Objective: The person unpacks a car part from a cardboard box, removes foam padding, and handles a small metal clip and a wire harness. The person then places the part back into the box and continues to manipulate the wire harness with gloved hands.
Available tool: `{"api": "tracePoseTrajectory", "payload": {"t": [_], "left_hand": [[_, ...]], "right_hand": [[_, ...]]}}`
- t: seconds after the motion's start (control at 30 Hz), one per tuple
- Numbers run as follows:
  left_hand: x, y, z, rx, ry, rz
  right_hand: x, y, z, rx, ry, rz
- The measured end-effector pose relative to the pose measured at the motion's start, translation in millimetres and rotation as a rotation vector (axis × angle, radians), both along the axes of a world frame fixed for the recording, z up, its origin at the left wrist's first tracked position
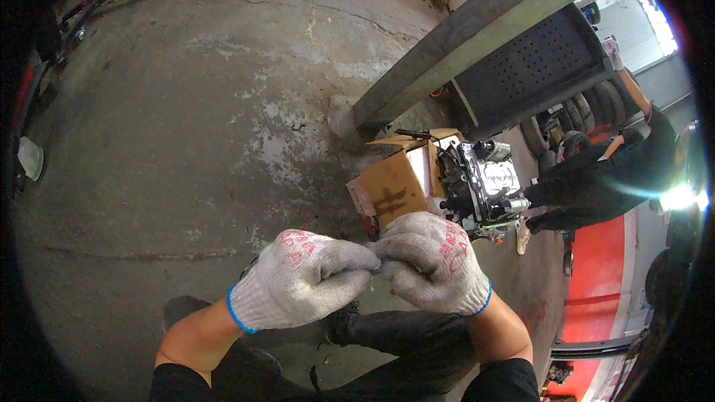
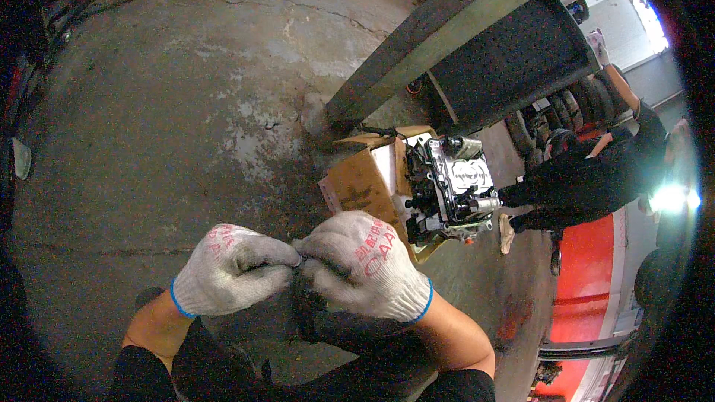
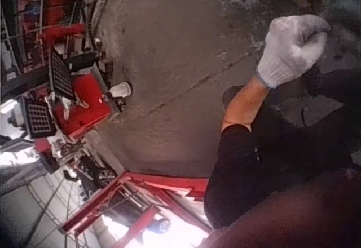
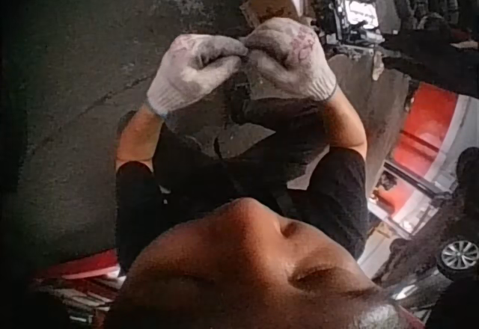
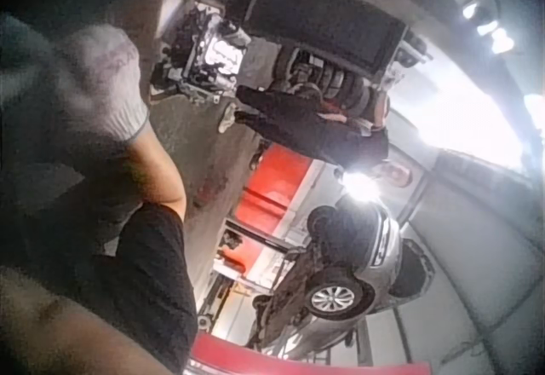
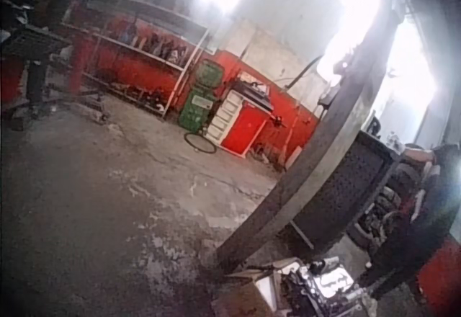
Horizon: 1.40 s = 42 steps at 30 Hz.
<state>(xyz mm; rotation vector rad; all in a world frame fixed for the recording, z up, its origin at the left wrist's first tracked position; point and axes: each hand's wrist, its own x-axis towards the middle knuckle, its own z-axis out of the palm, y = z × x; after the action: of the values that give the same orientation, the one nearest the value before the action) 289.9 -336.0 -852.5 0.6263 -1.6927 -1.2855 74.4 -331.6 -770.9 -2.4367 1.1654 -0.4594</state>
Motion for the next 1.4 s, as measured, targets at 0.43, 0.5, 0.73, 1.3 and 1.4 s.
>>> {"api": "tracePoseTrajectory", "payload": {"t": [0.43, 0.5, 0.73, 1.3, 1.4], "left_hand": [[2.9, 0.6, 5.1, 0.105, 0.002, -0.126], [5.4, 0.0, 11.9, 0.435, 0.081, -0.159], [-5.2, 4.6, 3.7, 0.306, 0.079, 0.080], [-5.3, 12.5, -3.3, -0.283, -0.157, 0.224], [-1.4, 9.2, 3.6, -0.161, -0.119, 0.147]], "right_hand": [[-4.9, -2.9, 3.8, 0.050, 0.001, 0.050], [-4.2, -2.7, 3.6, 0.054, 0.001, 0.014], [7.1, 2.9, 15.7, -0.231, 0.192, -0.032], [26.3, 9.1, 8.8, -0.502, 0.432, 0.122], [25.1, 7.3, 8.9, -0.485, 0.359, 0.124]]}}
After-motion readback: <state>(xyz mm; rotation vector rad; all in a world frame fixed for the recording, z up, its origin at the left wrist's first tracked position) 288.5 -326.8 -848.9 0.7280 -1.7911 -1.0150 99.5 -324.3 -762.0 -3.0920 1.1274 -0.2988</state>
